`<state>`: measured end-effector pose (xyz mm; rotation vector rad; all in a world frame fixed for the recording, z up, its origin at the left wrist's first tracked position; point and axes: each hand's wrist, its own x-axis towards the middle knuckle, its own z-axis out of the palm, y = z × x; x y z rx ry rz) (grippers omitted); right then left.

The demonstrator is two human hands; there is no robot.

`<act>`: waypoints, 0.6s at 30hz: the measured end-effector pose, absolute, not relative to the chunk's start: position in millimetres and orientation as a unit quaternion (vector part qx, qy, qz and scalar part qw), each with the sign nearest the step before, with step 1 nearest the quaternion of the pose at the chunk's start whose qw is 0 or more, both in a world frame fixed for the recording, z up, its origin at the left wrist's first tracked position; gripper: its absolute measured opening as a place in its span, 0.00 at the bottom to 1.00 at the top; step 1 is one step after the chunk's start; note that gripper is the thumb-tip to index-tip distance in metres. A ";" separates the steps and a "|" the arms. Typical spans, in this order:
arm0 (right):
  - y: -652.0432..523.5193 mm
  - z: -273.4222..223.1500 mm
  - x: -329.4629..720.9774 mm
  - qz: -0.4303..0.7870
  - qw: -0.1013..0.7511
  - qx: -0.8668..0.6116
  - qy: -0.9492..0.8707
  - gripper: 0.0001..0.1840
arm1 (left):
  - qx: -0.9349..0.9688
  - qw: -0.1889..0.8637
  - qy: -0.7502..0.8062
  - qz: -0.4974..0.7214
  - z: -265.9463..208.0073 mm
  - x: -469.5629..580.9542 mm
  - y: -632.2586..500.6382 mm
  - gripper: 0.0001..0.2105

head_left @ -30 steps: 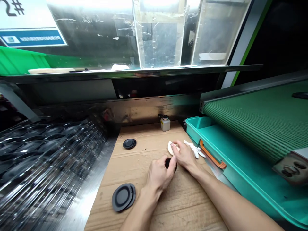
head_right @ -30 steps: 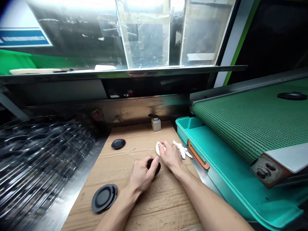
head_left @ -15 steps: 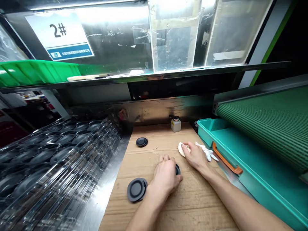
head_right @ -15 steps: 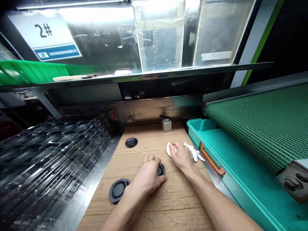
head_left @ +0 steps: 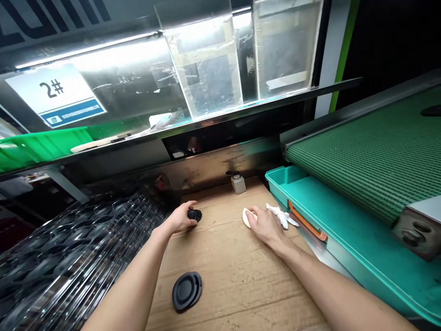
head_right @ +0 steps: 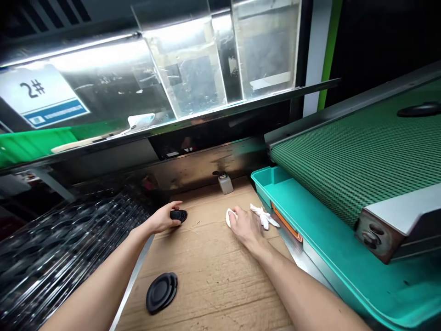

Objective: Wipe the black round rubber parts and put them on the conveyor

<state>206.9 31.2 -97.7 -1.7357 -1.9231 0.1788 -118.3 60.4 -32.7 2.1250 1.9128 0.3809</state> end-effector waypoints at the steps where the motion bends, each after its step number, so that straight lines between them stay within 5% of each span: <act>1: 31.3 -97.8 206.9 0.065 0.271 -0.641 -0.715 0.19 | 0.733 0.129 0.658 0.118 -33.1 -117.2 63.0 0.38; 7: 31.0 -96.9 207.6 0.059 0.278 -0.638 -0.715 0.18 | 0.741 0.129 0.657 0.049 -32.2 -114.3 75.9 0.41; 13: 29.6 -94.3 207.3 0.064 0.268 -0.641 -0.716 0.19 | 0.748 0.134 0.650 0.011 -25.7 -106.1 85.8 0.31; 18: 30.8 -94.6 207.8 0.061 0.271 -0.641 -0.716 0.19 | 0.757 0.126 0.641 0.020 -18.9 -95.6 83.6 0.31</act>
